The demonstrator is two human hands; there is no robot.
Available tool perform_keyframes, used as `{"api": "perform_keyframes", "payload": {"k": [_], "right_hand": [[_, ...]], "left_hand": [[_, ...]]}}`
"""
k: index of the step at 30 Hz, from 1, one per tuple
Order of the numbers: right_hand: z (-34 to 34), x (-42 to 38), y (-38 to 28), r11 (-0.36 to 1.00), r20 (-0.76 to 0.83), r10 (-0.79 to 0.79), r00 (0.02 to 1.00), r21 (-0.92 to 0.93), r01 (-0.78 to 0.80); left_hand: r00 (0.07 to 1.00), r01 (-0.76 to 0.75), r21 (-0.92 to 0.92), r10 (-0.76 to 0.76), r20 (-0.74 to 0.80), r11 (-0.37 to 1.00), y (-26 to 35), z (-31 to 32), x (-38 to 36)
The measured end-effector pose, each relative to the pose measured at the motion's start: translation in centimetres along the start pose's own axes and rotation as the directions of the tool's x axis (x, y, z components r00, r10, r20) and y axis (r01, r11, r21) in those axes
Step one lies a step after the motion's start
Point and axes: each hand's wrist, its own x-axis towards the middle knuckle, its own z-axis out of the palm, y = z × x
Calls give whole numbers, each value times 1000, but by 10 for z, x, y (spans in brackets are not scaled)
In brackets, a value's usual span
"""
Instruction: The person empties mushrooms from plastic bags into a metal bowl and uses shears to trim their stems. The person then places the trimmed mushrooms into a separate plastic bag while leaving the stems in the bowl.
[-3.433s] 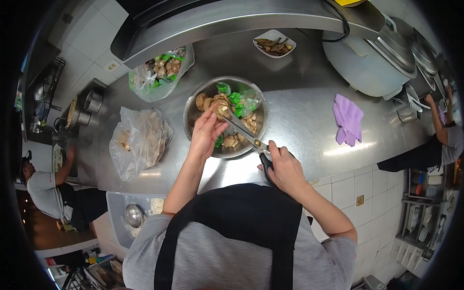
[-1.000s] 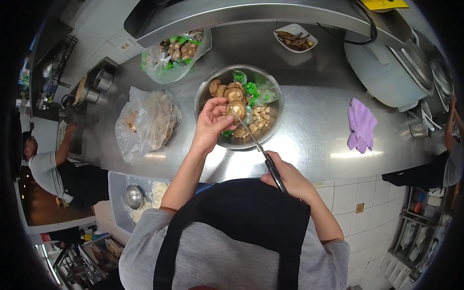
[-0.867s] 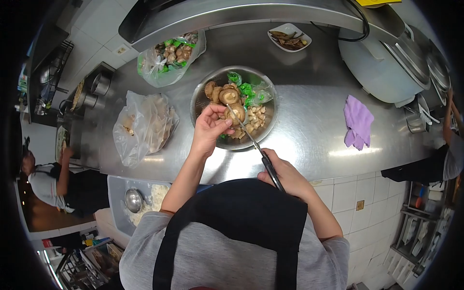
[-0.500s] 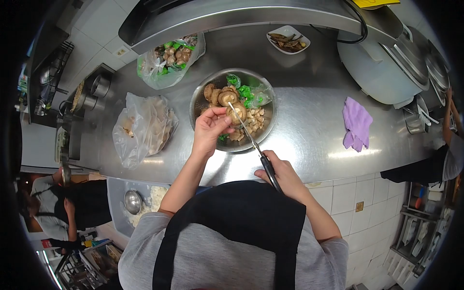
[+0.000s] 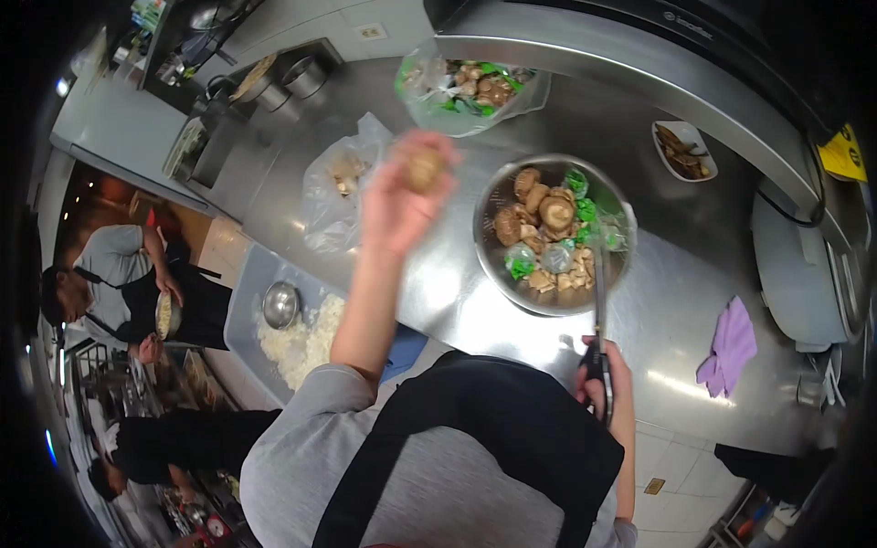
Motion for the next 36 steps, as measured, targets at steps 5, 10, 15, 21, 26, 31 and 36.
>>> {"api": "perform_keyframes", "payload": {"k": [5,10,15,21,26,31,36], "right_hand": [[-20,3,10,998,-83,-15,996,-69,9],[-20,11,6,989,-80,-20,997,-147,8],[-17,7,-1,994,-78,-30,997,-108,21],[-14,7,4,994,-81,-8,997,-112,-1],[-7,7,5,995,-71,-30,997,-93,24],[-14,7,15,986,-73,14,997,-162,-25],[-21,-1,21,978,-170,-13,985,-208,-23]], "left_hand": [[523,-259,957,852,26,130,101,-87,-1],[959,204,945,-140,-245,-256,26,-146,-36],[931,359,932,-47,-362,-56,46,-125,-12],[985,84,249,118,127,-965,103,-202,23],[868,314,653,487,96,-689,175,-195,41],[785,478,846,547,-291,-236,239,-169,54],[902,249,880,428,-58,-404,329,-191,33]]}}
